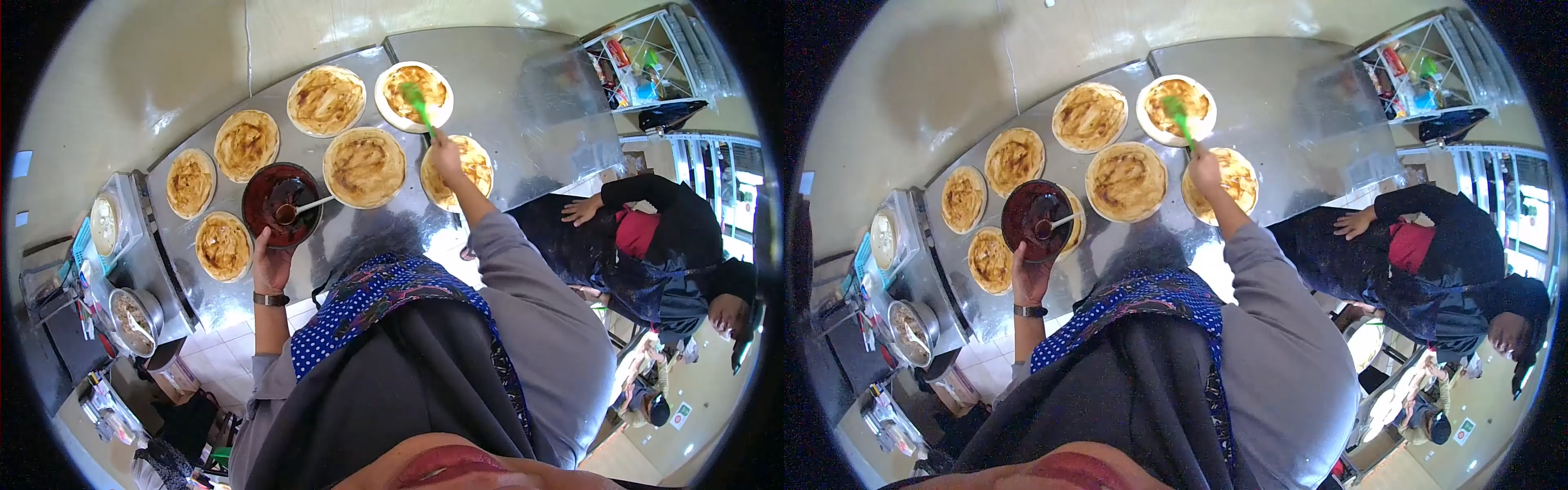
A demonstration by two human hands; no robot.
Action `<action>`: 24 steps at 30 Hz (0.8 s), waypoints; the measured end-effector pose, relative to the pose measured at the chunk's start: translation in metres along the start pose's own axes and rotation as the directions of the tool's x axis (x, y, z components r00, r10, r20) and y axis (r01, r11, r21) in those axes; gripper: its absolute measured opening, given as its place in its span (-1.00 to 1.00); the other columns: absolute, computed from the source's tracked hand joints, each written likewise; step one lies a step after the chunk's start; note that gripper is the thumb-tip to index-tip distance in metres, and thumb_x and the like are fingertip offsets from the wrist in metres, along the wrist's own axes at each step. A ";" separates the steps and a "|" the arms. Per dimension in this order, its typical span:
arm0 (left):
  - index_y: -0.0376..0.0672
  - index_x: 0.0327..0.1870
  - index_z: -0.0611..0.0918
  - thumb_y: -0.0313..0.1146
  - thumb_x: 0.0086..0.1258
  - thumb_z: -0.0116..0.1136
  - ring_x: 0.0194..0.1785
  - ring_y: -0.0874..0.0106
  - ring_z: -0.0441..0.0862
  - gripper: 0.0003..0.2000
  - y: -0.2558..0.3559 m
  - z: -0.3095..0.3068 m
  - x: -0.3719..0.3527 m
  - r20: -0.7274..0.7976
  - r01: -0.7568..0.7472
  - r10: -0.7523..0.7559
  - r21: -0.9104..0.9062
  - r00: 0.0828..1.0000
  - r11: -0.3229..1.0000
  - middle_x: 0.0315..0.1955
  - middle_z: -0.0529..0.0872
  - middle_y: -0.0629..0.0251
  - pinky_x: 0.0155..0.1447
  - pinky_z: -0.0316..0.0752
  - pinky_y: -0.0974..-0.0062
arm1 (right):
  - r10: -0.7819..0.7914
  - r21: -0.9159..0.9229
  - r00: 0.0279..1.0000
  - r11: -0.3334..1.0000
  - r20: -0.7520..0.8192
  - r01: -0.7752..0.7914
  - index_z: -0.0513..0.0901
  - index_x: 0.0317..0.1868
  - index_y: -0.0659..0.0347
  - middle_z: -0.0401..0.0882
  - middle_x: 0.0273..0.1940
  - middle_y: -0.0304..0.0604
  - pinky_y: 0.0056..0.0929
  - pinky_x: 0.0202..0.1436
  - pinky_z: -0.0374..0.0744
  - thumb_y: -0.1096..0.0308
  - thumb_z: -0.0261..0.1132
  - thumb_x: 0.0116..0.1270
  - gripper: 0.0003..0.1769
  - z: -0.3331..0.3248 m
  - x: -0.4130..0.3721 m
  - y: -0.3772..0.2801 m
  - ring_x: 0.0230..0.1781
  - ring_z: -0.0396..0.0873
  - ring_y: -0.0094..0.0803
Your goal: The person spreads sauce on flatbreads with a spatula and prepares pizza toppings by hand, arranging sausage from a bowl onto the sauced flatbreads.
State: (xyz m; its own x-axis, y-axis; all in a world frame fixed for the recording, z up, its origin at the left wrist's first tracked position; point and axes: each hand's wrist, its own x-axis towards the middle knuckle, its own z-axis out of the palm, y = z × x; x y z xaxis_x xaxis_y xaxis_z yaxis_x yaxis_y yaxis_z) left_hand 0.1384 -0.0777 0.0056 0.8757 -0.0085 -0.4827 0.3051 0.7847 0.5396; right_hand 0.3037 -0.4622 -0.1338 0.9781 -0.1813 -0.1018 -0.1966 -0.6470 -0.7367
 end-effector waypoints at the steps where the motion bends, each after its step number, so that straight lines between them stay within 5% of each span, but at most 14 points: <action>1: -0.14 0.36 0.25 -0.23 0.36 0.13 0.29 0.26 0.40 -0.42 0.000 0.001 0.000 0.003 -0.007 0.007 0.000 1.000 1.000 0.26 0.41 0.18 0.35 0.36 0.17 | 0.077 -0.012 0.991 0.997 0.110 -0.077 0.51 0.18 0.21 0.63 -0.13 0.17 -0.30 -0.08 0.55 0.33 0.11 0.35 -0.60 -0.001 -0.014 -0.014 -0.16 0.64 -0.11; 4: -0.12 0.37 0.23 -0.23 0.36 0.13 0.30 0.25 0.39 -0.41 0.002 0.000 -0.004 0.007 -0.046 0.046 -0.024 0.999 0.999 0.28 0.39 0.17 0.34 0.37 0.16 | -0.016 0.156 0.985 0.988 0.173 -0.011 0.53 0.18 0.16 0.65 -0.23 0.09 -0.37 -0.16 0.55 0.30 0.11 0.36 -0.60 0.013 -0.013 -0.013 -0.30 0.61 -0.27; 6: -0.11 0.38 0.21 -0.23 0.35 0.14 0.30 0.25 0.39 -0.40 0.001 -0.008 -0.007 -0.019 -0.042 0.042 -0.010 0.999 0.999 0.29 0.38 0.17 0.33 0.38 0.15 | -0.027 0.112 0.994 0.994 0.109 0.015 0.53 0.18 0.13 0.63 -0.35 0.00 -0.43 -0.24 0.53 0.29 0.12 0.36 -0.60 0.007 0.014 -0.017 -0.43 0.54 -0.42; 9: -0.11 0.38 0.22 -0.23 0.35 0.14 0.30 0.25 0.39 -0.40 0.002 -0.010 -0.008 -0.031 -0.036 0.036 -0.018 0.999 0.999 0.29 0.38 0.18 0.32 0.40 0.16 | -0.071 -0.159 0.993 0.984 0.095 0.086 0.53 0.17 0.09 0.66 -0.32 0.08 -0.22 -0.19 0.55 0.23 0.08 0.38 -0.61 0.010 0.052 -0.015 -0.28 0.64 -0.10; 12: -0.12 0.38 0.22 -0.24 0.35 0.14 0.30 0.25 0.40 -0.40 0.002 -0.009 -0.011 -0.032 -0.060 0.059 -0.023 0.998 0.998 0.28 0.38 0.18 0.32 0.39 0.16 | -0.153 -0.268 0.969 0.942 0.196 0.203 0.55 0.15 0.02 0.64 -0.18 0.09 -0.12 -0.14 0.54 0.24 0.07 0.36 -0.63 -0.016 0.008 -0.022 -0.16 0.61 0.01; 16: -0.13 0.37 0.23 -0.24 0.35 0.14 0.29 0.26 0.40 -0.41 -0.002 -0.015 -0.008 -0.047 -0.060 0.058 -0.029 0.997 0.998 0.28 0.39 0.18 0.33 0.38 0.17 | -0.080 -0.468 0.968 0.864 0.237 0.185 0.53 0.17 -0.10 0.59 -0.05 0.02 -0.08 -0.11 0.56 0.29 0.07 0.33 -0.61 -0.087 -0.044 0.008 -0.11 0.59 -0.02; 21: -0.13 0.36 0.26 -0.24 0.35 0.15 0.30 0.26 0.39 -0.42 -0.001 -0.015 -0.005 -0.043 -0.052 0.051 -0.025 0.998 0.998 0.28 0.39 0.19 0.33 0.38 0.18 | -0.051 -0.594 0.998 0.804 -0.048 0.013 0.49 0.20 -0.10 0.58 -0.13 -0.03 -0.08 -0.17 0.58 0.30 0.08 0.31 -0.57 -0.138 -0.019 0.028 -0.21 0.61 -0.04; 24: -0.14 0.35 0.26 -0.23 0.34 0.16 0.30 0.25 0.39 -0.41 -0.003 -0.008 -0.001 -0.036 -0.069 0.069 -0.004 0.997 0.998 0.27 0.40 0.18 0.34 0.37 0.17 | -0.263 -0.504 0.960 0.818 0.098 0.276 0.46 0.21 -0.12 0.58 -0.10 -0.03 -0.06 -0.13 0.58 0.31 0.08 0.30 -0.56 -0.084 0.009 0.016 -0.18 0.62 -0.06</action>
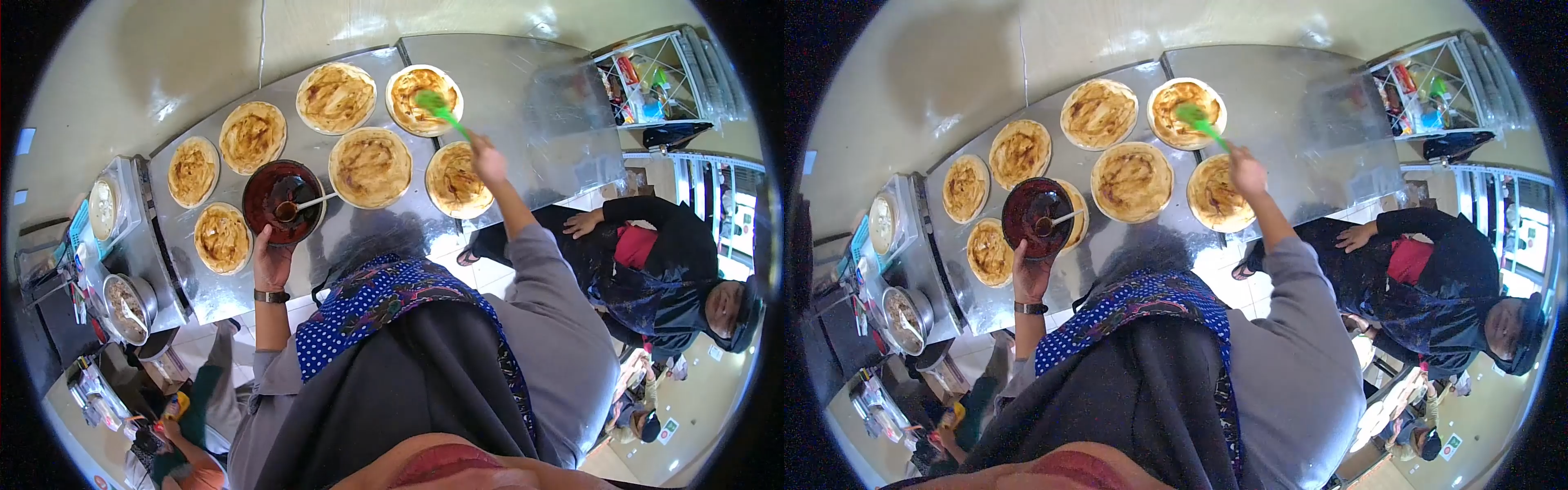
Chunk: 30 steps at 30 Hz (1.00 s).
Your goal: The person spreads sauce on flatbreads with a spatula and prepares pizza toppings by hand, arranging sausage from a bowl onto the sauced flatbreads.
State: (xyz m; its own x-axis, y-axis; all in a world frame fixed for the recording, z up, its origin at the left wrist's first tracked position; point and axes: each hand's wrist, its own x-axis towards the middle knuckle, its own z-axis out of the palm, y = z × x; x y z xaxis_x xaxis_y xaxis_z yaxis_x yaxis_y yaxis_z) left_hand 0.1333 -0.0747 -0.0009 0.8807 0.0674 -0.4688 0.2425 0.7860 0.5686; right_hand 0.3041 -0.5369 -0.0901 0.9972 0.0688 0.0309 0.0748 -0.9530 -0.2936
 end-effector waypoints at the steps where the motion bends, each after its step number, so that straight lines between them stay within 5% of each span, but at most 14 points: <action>1: -0.14 0.35 0.26 -0.23 0.34 0.16 0.30 0.25 0.39 -0.41 -0.001 0.002 0.001 0.001 -0.002 0.002 0.003 1.000 1.000 0.27 0.40 0.18 0.34 0.37 0.17 | -0.082 -0.033 0.997 0.996 0.000 0.082 0.44 0.23 -0.13 0.57 -0.07 -0.02 -0.05 -0.12 0.59 0.31 0.08 0.30 -0.54 0.023 0.015 -0.009 -0.17 0.62 -0.07; 7: -0.15 0.36 0.25 -0.24 0.33 0.16 0.28 0.26 0.42 -0.41 -0.002 0.004 -0.001 -0.028 0.051 -0.051 0.018 0.998 0.999 0.26 0.42 0.17 0.32 0.41 0.19 | 0.055 -0.080 0.998 0.995 0.038 -0.052 0.37 0.28 -0.20 0.54 -0.04 -0.07 -0.05 -0.17 0.58 0.29 0.05 0.35 -0.53 0.054 0.088 -0.033 -0.18 0.61 -0.01; 9: -0.15 0.36 0.25 -0.25 0.33 0.15 0.28 0.26 0.42 -0.41 -0.003 0.001 -0.004 -0.027 0.030 -0.030 0.016 0.999 0.999 0.26 0.41 0.17 0.31 0.42 0.20 | 0.237 -0.090 0.970 0.969 0.047 -0.232 0.38 0.27 -0.18 0.52 0.01 -0.03 -0.02 -0.15 0.58 0.29 0.02 0.35 -0.54 0.040 0.086 -0.019 -0.16 0.61 0.03; 11: -0.14 0.36 0.25 -0.25 0.33 0.15 0.28 0.26 0.42 -0.41 -0.001 0.000 -0.006 -0.023 0.034 -0.033 0.015 0.999 0.999 0.27 0.41 0.17 0.32 0.41 0.20 | 0.316 -0.029 0.949 0.948 0.002 -0.316 0.39 0.27 -0.13 0.54 -0.01 0.01 -0.02 -0.15 0.57 0.27 0.03 0.35 -0.54 0.037 0.054 -0.004 -0.15 0.60 0.06; 13: -0.14 0.36 0.25 -0.25 0.33 0.15 0.29 0.26 0.42 -0.41 0.000 -0.002 -0.008 -0.019 0.032 -0.032 0.006 0.999 0.999 0.27 0.40 0.17 0.33 0.39 0.20 | 0.235 0.078 0.968 0.970 -0.082 -0.229 0.44 0.22 0.06 0.58 -0.23 0.13 -0.02 -0.19 0.57 0.36 0.08 0.27 -0.54 0.051 0.008 0.019 -0.23 0.61 0.08; 16: -0.14 0.36 0.24 -0.24 0.33 0.15 0.29 0.26 0.41 -0.40 0.003 -0.005 -0.007 -0.024 0.036 -0.035 0.019 0.999 0.999 0.27 0.40 0.17 0.34 0.38 0.20 | 0.361 0.291 0.931 0.887 0.050 -0.359 0.65 -0.03 0.17 0.62 -0.38 0.20 -0.06 -0.22 0.54 0.32 0.16 0.27 -0.70 0.042 -0.058 -0.016 -0.31 0.62 0.05; 18: -0.14 0.36 0.24 -0.24 0.34 0.15 0.30 0.27 0.39 -0.41 0.006 -0.004 -0.003 0.009 0.041 -0.041 0.012 0.999 0.999 0.27 0.40 0.18 0.35 0.37 0.20 | 0.227 0.508 0.970 0.828 0.087 -0.240 0.63 0.04 0.13 0.62 -0.40 0.14 -0.17 -0.26 0.55 0.32 0.20 0.26 -0.66 0.050 -0.078 -0.026 -0.38 0.64 -0.08; 21: -0.14 0.36 0.24 -0.23 0.35 0.14 0.31 0.27 0.38 -0.41 0.008 -0.009 0.003 0.040 0.052 -0.052 0.001 0.998 0.999 0.28 0.40 0.19 0.35 0.37 0.21 | 0.298 0.488 0.953 0.823 0.062 -0.289 0.62 0.04 0.21 0.61 -0.43 0.13 -0.31 -0.29 0.56 0.34 0.20 0.26 -0.66 0.015 -0.056 -0.056 -0.45 0.62 -0.15; 23: -0.14 0.36 0.24 -0.23 0.35 0.14 0.31 0.26 0.38 -0.41 0.008 -0.006 0.004 0.044 0.047 -0.048 0.010 0.998 0.999 0.28 0.40 0.19 0.35 0.37 0.20 | 0.516 0.541 0.849 0.684 0.116 -0.490 0.60 0.08 0.20 0.62 -0.41 0.12 -0.32 -0.27 0.57 0.33 0.19 0.28 -0.63 0.007 -0.039 -0.061 -0.43 0.63 -0.17; 26: -0.14 0.36 0.24 -0.23 0.36 0.13 0.31 0.26 0.38 -0.42 0.007 0.005 0.003 0.058 0.024 -0.024 0.007 0.998 1.000 0.28 0.40 0.19 0.35 0.36 0.19 | 0.308 0.446 0.946 0.836 0.101 -0.320 0.60 0.08 0.16 0.65 -0.34 0.14 -0.25 -0.22 0.57 0.30 0.13 0.32 -0.65 0.063 -0.049 -0.055 -0.33 0.66 -0.10; 27: -0.14 0.36 0.24 -0.23 0.36 0.13 0.31 0.25 0.38 -0.42 0.007 0.006 0.000 0.057 0.014 -0.013 -0.007 0.998 1.000 0.27 0.40 0.19 0.35 0.36 0.18 | 0.138 0.582 0.989 0.800 0.055 -0.144 0.59 0.10 0.15 0.65 -0.29 0.19 -0.23 -0.22 0.57 0.30 0.10 0.34 -0.64 0.064 -0.055 -0.061 -0.31 0.66 -0.07; 30: -0.14 0.36 0.24 -0.23 0.36 0.13 0.31 0.25 0.38 -0.42 0.005 0.000 -0.004 0.031 0.019 -0.019 0.003 0.999 1.000 0.27 0.40 0.18 0.34 0.36 0.16 | 0.347 0.590 0.937 0.752 0.026 -0.295 0.58 0.12 0.15 0.65 -0.34 0.16 -0.28 -0.31 0.55 0.31 0.15 0.31 -0.62 0.058 -0.037 -0.059 -0.42 0.64 -0.17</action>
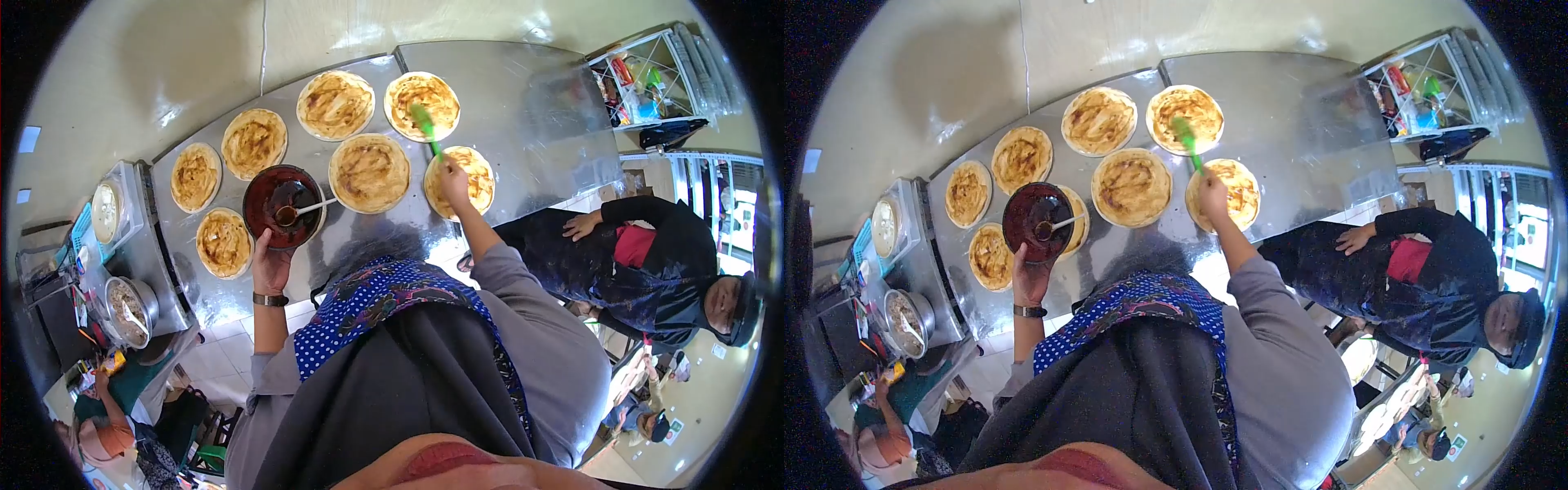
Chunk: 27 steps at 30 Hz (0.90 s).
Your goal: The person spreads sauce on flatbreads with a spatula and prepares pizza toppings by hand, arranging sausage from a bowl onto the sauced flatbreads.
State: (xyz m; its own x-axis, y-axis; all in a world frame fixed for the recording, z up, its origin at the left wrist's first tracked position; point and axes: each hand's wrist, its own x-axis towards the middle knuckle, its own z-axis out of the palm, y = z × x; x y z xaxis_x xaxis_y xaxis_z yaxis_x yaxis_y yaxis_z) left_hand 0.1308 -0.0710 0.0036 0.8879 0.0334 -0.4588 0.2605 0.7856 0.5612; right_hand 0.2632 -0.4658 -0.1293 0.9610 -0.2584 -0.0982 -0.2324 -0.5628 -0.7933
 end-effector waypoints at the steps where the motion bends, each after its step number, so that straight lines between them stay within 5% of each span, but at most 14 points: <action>1: -0.14 0.36 0.24 -0.23 0.36 0.13 0.31 0.25 0.38 -0.42 -0.001 -0.001 -0.003 -0.006 -0.001 0.001 -0.003 1.000 1.000 0.27 0.40 0.18 0.34 0.36 0.16 | 0.065 -0.086 0.996 0.994 -0.061 -0.070 0.58 0.13 0.13 0.64 -0.37 0.09 -0.32 -0.29 0.54 0.31 0.16 0.32 -0.63 -0.008 0.008 -0.009 -0.43 0.61 -0.24; 5: -0.15 0.36 0.23 -0.23 0.35 0.13 0.29 0.24 0.41 -0.41 -0.001 -0.005 -0.009 -0.036 -0.045 0.045 0.008 0.998 0.999 0.27 0.40 0.16 0.33 0.39 0.18 | -0.146 0.007 0.977 0.989 0.155 0.147 0.59 0.11 0.15 0.60 -0.45 0.06 -0.33 -0.37 0.51 0.32 0.17 0.33 -0.64 0.003 0.023 -0.005 -0.51 0.54 -0.35; 8: -0.15 0.36 0.23 -0.22 0.35 0.13 0.28 0.24 0.42 -0.41 -0.002 -0.008 -0.013 -0.059 -0.053 0.053 -0.004 0.997 0.999 0.27 0.40 0.15 0.32 0.41 0.19 | -0.013 -0.069 0.987 0.997 0.159 0.024 0.58 0.11 0.16 0.61 -0.42 0.09 -0.34 -0.35 0.51 0.31 0.20 0.32 -0.64 0.003 0.056 -0.035 -0.50 0.54 -0.30; 10: -0.16 0.36 0.23 -0.22 0.36 0.13 0.27 0.24 0.43 -0.41 -0.005 -0.006 -0.013 -0.058 -0.052 0.052 -0.003 0.997 0.999 0.27 0.40 0.15 0.32 0.42 0.19 | -0.103 -0.119 0.992 0.987 0.077 0.112 0.59 0.10 0.11 0.61 -0.39 0.14 -0.26 -0.28 0.54 0.30 0.18 0.33 -0.66 0.006 0.077 -0.040 -0.42 0.59 -0.16; 12: -0.17 0.36 0.24 -0.22 0.35 0.13 0.27 0.25 0.43 -0.41 -0.005 -0.003 -0.012 -0.056 -0.057 0.056 -0.006 0.997 0.998 0.26 0.40 0.15 0.32 0.42 0.19 | -0.210 -0.378 0.968 0.892 0.138 0.248 0.61 0.06 0.05 0.61 -0.38 0.17 -0.13 -0.22 0.56 0.29 0.16 0.31 -0.68 0.005 0.085 -0.045 -0.34 0.61 0.01; 15: -0.16 0.36 0.24 -0.22 0.35 0.14 0.27 0.25 0.43 -0.41 -0.007 -0.003 -0.011 -0.066 -0.062 0.060 -0.033 0.996 0.998 0.26 0.41 0.15 0.31 0.42 0.20 | -0.103 -0.576 0.931 0.760 0.350 0.301 0.56 0.14 -0.10 0.60 -0.06 0.01 -0.09 -0.12 0.57 0.32 0.15 0.25 -0.59 -0.033 0.047 -0.044 -0.14 0.60 0.00; 20: -0.16 0.36 0.24 -0.24 0.35 0.15 0.28 0.26 0.41 -0.40 -0.011 -0.007 -0.006 -0.062 -0.081 0.078 -0.052 0.995 0.995 0.27 0.40 0.18 0.31 0.40 0.20 | -0.144 -0.656 0.945 0.689 0.293 0.308 0.50 0.18 -0.18 0.57 -0.13 -0.08 -0.07 -0.15 0.58 0.29 0.07 0.30 -0.58 -0.120 0.034 -0.006 -0.20 0.63 -0.07; 22: -0.15 0.36 0.24 -0.24 0.34 0.16 0.29 0.26 0.40 -0.40 -0.011 -0.006 -0.004 -0.053 -0.092 0.090 -0.052 0.995 0.994 0.27 0.40 0.19 0.32 0.40 0.20 | -0.047 -0.753 0.984 0.637 0.174 0.163 0.51 0.16 -0.15 0.56 -0.12 -0.09 -0.09 -0.19 0.60 0.29 0.07 0.29 -0.59 -0.136 0.045 -0.034 -0.21 0.63 -0.07; 24: -0.15 0.36 0.24 -0.25 0.35 0.15 0.30 0.26 0.39 -0.41 -0.013 -0.004 -0.004 -0.068 -0.081 0.077 -0.059 0.995 0.995 0.28 0.39 0.20 0.32 0.38 0.19 | -0.274 -0.639 0.945 0.699 0.176 0.321 0.54 0.13 -0.20 0.59 -0.19 -0.11 -0.11 -0.25 0.61 0.26 0.09 0.33 -0.64 -0.107 0.073 -0.031 -0.26 0.63 -0.05; 27: -0.13 0.37 0.22 -0.20 0.36 0.12 0.33 0.20 0.35 -0.40 -0.016 0.002 -0.006 -0.072 -0.095 0.093 -0.022 0.993 0.995 0.29 0.38 0.15 0.39 0.30 0.12 | -0.358 -0.599 0.900 0.674 0.247 0.432 0.50 0.17 -0.20 0.58 -0.18 -0.09 -0.07 -0.24 0.60 0.25 0.07 0.34 -0.62 -0.047 0.122 -0.041 -0.26 0.62 -0.02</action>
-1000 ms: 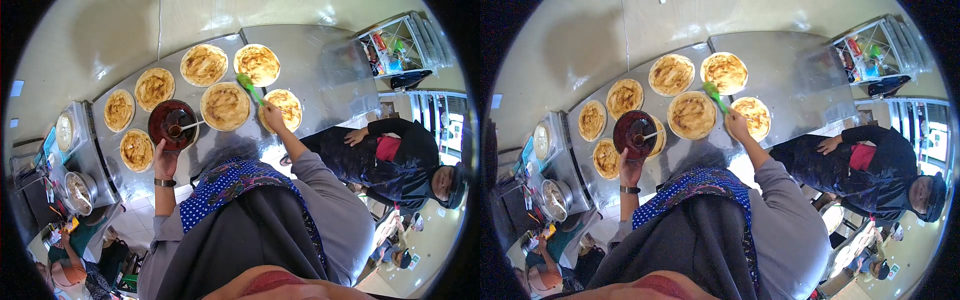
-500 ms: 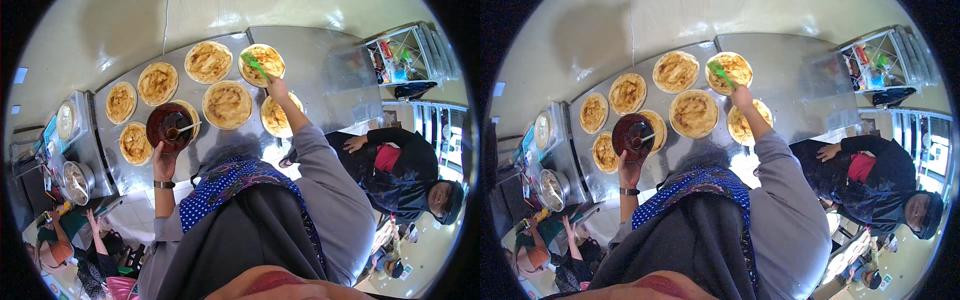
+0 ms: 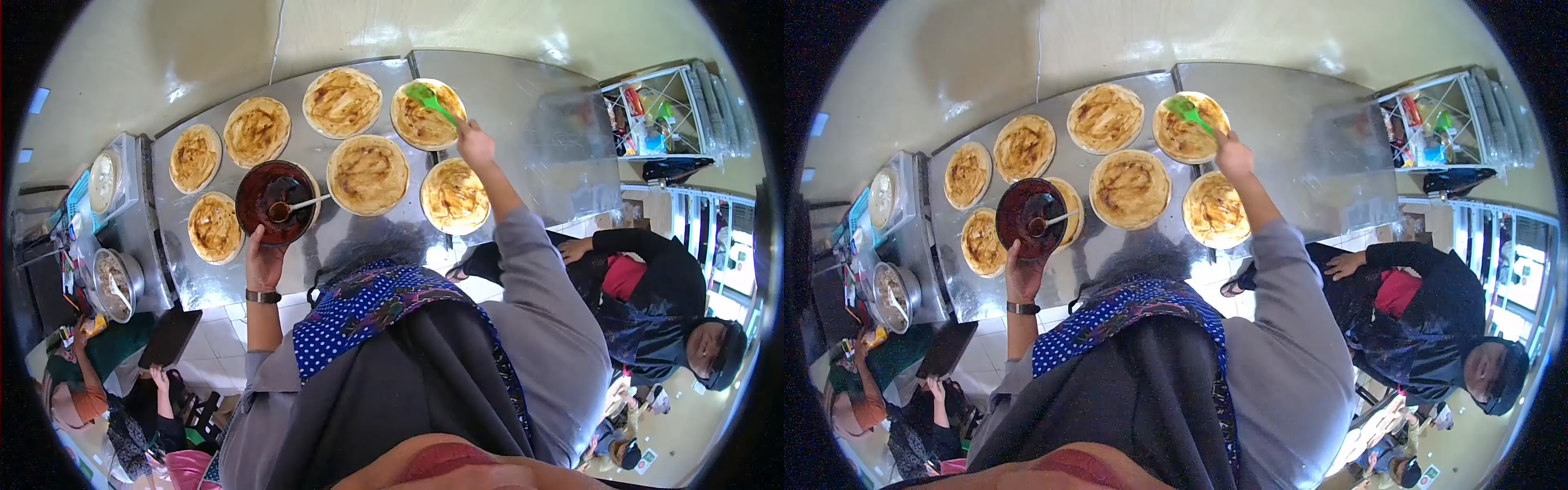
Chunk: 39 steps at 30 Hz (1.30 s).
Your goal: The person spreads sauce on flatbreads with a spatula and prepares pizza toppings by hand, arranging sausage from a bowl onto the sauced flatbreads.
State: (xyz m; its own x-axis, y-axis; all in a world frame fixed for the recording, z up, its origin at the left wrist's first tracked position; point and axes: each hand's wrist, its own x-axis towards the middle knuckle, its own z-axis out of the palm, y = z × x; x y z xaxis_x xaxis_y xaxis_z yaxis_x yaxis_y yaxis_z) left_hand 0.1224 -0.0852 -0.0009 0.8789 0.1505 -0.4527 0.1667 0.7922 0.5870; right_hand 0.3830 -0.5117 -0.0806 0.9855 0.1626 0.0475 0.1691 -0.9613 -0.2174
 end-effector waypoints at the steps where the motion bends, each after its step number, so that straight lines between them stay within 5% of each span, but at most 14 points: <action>1: -0.13 0.37 0.22 -0.20 0.36 0.12 0.33 0.20 0.35 -0.40 0.000 0.004 -0.003 -0.009 -0.005 0.004 -0.002 1.000 1.000 0.29 0.38 0.15 0.39 0.30 0.12 | 0.035 -0.041 0.999 0.999 0.029 -0.033 0.49 0.18 -0.20 0.58 -0.16 -0.07 -0.06 -0.22 0.60 0.26 0.06 0.35 -0.61 0.011 0.019 -0.003 -0.24 0.62 -0.01; 9: -0.15 0.35 0.26 -0.24 0.36 0.14 0.31 0.27 0.38 -0.43 -0.001 -0.022 -0.035 -0.121 -0.061 0.052 -0.076 0.991 0.995 0.27 0.40 0.19 0.35 0.36 0.20 | 0.299 0.122 0.954 0.946 0.028 -0.300 0.50 0.17 -0.02 0.60 -0.10 0.10 -0.04 -0.10 0.56 0.28 0.08 0.35 -0.62 0.024 -0.060 0.052 -0.14 0.59 0.09; 13: -0.16 0.35 0.26 -0.23 0.36 0.14 0.30 0.28 0.39 -0.43 0.004 -0.035 -0.047 -0.126 -0.053 0.045 -0.063 0.991 0.997 0.27 0.41 0.19 0.33 0.37 0.22 | 0.368 0.208 0.913 0.893 0.175 -0.399 0.59 0.07 0.05 0.62 -0.41 0.08 -0.17 -0.28 0.53 0.25 0.17 0.32 -0.68 0.018 -0.137 0.013 -0.37 0.62 -0.06; 17: -0.17 0.33 0.29 -0.22 0.35 0.15 0.27 0.29 0.43 -0.44 0.013 -0.052 -0.056 -0.092 -0.050 0.043 -0.069 0.995 0.996 0.24 0.45 0.20 0.31 0.39 0.23 | 0.231 0.383 0.972 0.894 0.050 -0.233 0.60 0.06 0.07 0.61 -0.47 0.04 -0.22 -0.35 0.51 0.26 0.19 0.31 -0.68 0.030 -0.156 -0.012 -0.48 0.59 -0.16; 21: -0.19 0.30 0.34 -0.21 0.36 0.13 0.24 0.31 0.46 -0.47 0.020 -0.076 -0.079 -0.080 -0.045 0.042 -0.039 0.996 0.998 0.20 0.49 0.20 0.30 0.40 0.25 | 0.432 0.487 0.891 0.754 0.141 -0.442 0.60 0.07 0.13 0.63 -0.44 0.03 -0.22 -0.32 0.52 0.32 0.19 0.30 -0.67 0.037 -0.143 -0.047 -0.45 0.60 -0.15; 23: -0.19 0.30 0.34 -0.20 0.37 0.12 0.23 0.33 0.47 -0.48 0.023 -0.094 -0.096 -0.113 -0.073 0.067 -0.048 0.991 0.996 0.19 0.51 0.20 0.29 0.41 0.26 | 0.067 0.453 0.998 0.889 0.002 -0.060 0.59 0.06 0.19 0.61 -0.46 0.05 -0.24 -0.33 0.51 0.34 0.18 0.30 -0.66 0.041 -0.139 -0.066 -0.48 0.59 -0.20; 27: -0.18 0.27 0.38 -0.19 0.37 0.13 0.20 0.35 0.50 -0.50 0.032 -0.128 -0.144 -0.149 -0.087 0.076 -0.068 0.986 0.994 0.15 0.55 0.22 0.27 0.42 0.27 | 0.345 0.411 0.929 0.873 -0.135 -0.264 0.61 0.03 0.15 0.61 -0.45 0.17 -0.12 -0.37 0.51 0.33 0.18 0.26 -0.68 0.048 -0.083 -0.076 -0.47 0.59 0.05; 30: -0.16 0.22 0.46 -0.18 0.37 0.13 0.17 0.39 0.52 -0.55 0.040 -0.151 -0.180 -0.208 -0.078 0.069 -0.034 0.976 0.996 0.11 0.59 0.26 0.26 0.39 0.25 | 0.320 0.213 0.947 0.925 0.007 -0.315 0.62 0.05 0.03 0.63 -0.12 0.16 -0.09 0.01 0.52 0.20 0.17 0.27 -0.65 0.042 -0.059 -0.092 -0.05 0.57 0.07; 32: -0.16 0.21 0.47 -0.18 0.36 0.14 0.17 0.39 0.53 -0.56 0.041 -0.174 -0.203 -0.246 -0.106 0.090 -0.052 0.965 0.993 0.10 0.59 0.26 0.25 0.38 0.26 | 0.259 0.036 0.963 0.964 0.074 -0.262 0.62 0.06 0.00 0.65 -0.14 0.10 -0.19 -0.02 0.54 0.22 0.14 0.23 -0.62 0.070 -0.038 -0.075 -0.14 0.62 -0.03; 33: -0.17 0.20 0.49 -0.18 0.36 0.14 0.16 0.40 0.53 -0.56 0.043 -0.186 -0.217 -0.261 -0.106 0.090 -0.049 0.961 0.993 0.09 0.60 0.26 0.25 0.37 0.26 | 0.174 0.106 0.985 0.980 -0.014 -0.171 0.63 -0.01 0.08 0.66 -0.34 -0.02 -0.29 -0.27 0.58 0.25 0.13 0.22 -0.66 0.094 -0.032 -0.058 -0.36 0.61 -0.23; 34: -0.17 0.17 0.51 -0.18 0.36 0.14 0.14 0.40 0.54 -0.58 0.045 -0.196 -0.229 -0.275 -0.118 0.097 -0.061 0.957 0.991 0.06 0.62 0.26 0.25 0.37 0.26 | 0.207 0.465 0.976 0.859 0.065 -0.213 0.60 -0.13 0.10 0.50 -0.57 -0.23 -0.49 -0.59 0.44 0.25 0.11 0.23 -0.74 0.124 -0.022 -0.035 -0.62 0.45 -0.46; 35: -0.19 0.16 0.52 -0.17 0.35 0.15 0.12 0.40 0.55 -0.58 0.049 -0.202 -0.242 -0.303 -0.128 0.104 -0.061 0.947 0.990 0.03 0.63 0.24 0.24 0.38 0.27 | 0.302 0.729 0.843 0.424 0.446 -0.538 0.51 -0.17 0.04 0.30 -0.64 -0.36 -0.62 -0.75 0.22 0.27 0.09 0.28 -0.85 0.041 -0.067 -0.135 -0.78 0.22 -0.60; 36: -0.20 0.15 0.52 -0.17 0.34 0.16 0.10 0.40 0.56 -0.57 0.050 -0.214 -0.252 -0.311 -0.143 0.112 -0.077 0.944 0.987 0.01 0.64 0.24 0.23 0.39 0.28 | 0.158 0.835 0.849 0.163 0.504 -0.526 0.48 -0.09 0.04 0.32 -0.62 -0.35 -0.62 -0.77 0.19 0.28 0.07 0.36 -0.84 0.035 -0.082 -0.156 -0.78 0.18 -0.61; 39: -0.24 0.12 0.54 -0.17 0.31 0.21 0.02 0.39 0.58 -0.57 0.049 -0.249 -0.284 -0.364 -0.174 0.129 -0.096 0.922 0.980 -0.06 0.65 0.24 0.18 0.44 0.30 | -0.340 0.714 0.712 -0.144 0.614 -0.685 0.40 0.11 0.13 0.30 -0.54 -0.33 -0.70 -0.77 0.14 0.27 0.06 0.43 -0.71 0.009 -0.126 -0.232 -0.76 0.15 -0.61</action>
State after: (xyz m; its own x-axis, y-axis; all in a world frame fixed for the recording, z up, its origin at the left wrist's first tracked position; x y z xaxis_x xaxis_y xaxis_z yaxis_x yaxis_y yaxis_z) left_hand -0.2302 0.0585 -0.0105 0.6694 0.4560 -0.5865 -0.0328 0.8068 0.5899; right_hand 0.2193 -0.3074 -0.0453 0.6505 0.5796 -0.4908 -0.6919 0.1857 -0.6977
